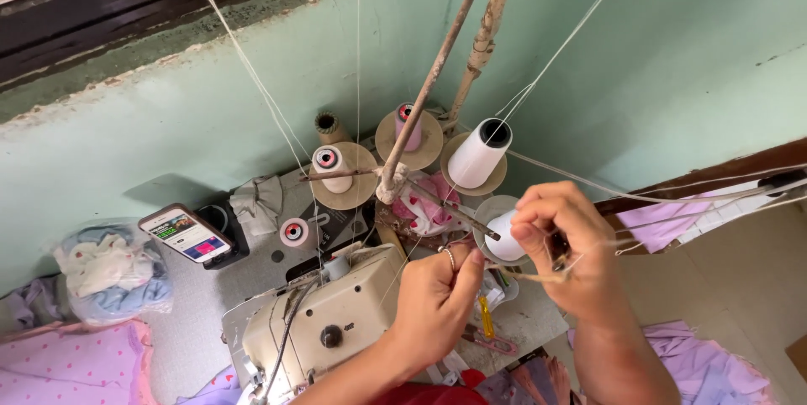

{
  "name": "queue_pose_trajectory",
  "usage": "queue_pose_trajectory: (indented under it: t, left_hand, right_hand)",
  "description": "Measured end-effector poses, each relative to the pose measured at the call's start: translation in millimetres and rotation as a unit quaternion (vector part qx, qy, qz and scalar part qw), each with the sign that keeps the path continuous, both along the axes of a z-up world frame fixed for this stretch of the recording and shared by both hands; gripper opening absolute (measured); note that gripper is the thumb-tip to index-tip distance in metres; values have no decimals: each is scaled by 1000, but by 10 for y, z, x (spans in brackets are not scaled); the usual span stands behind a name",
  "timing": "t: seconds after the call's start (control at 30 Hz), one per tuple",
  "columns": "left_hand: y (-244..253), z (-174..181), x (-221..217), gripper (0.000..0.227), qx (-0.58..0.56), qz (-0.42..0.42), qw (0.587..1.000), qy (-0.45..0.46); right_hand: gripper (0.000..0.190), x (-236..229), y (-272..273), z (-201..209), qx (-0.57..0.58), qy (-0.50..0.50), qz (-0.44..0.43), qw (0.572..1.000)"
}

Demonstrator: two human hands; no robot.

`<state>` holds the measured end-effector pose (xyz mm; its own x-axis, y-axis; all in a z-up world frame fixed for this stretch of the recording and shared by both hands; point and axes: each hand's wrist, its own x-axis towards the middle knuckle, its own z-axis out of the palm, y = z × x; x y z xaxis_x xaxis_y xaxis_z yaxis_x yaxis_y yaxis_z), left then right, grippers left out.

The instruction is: The person threads a sewing machine by guiding white thread through a metal guide and a needle. They use a small tool to assist in threading and scissors to cut the thread.

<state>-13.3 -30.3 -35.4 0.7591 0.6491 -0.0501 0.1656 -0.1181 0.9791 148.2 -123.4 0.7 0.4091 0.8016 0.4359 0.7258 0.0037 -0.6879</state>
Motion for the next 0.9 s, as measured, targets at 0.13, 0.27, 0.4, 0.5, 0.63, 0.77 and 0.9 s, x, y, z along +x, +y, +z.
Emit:
queue_pose_trajectory:
  t: [0.13, 0.27, 0.4, 0.5, 0.63, 0.77, 0.9]
  left_hand:
    - [-38, -173, 27, 49, -27, -2, 999, -17]
    - [-54, -218, 56, 50, -81, -3, 997, 3]
    - [-108, -299, 49, 51, -95, 7, 995, 3]
    - [-185, -370, 4, 52, -126, 0, 992, -7]
    - [-331, -595, -94, 52, -78, -15, 996, 28]
    - [-181, -218, -241, 44, 41, -49, 989, -131]
    - [-37, -135, -246, 38, 29, -8, 987, -158]
  right_hand:
    - [18, 41, 44, -118, 21, 151, 32, 988]
    - [22, 34, 20, -344, 57, 302, 73, 949]
    - [29, 34, 27, -442, 93, 303, 46, 947]
    - [28, 19, 18, -506, 146, 349, 111, 919]
    - [35, -131, 24, -464, 164, 365, 92, 912]
    - [43, -136, -55, -676, 193, 394, 2, 899]
    - [37, -118, -148, -593, 195, 412, 35, 889]
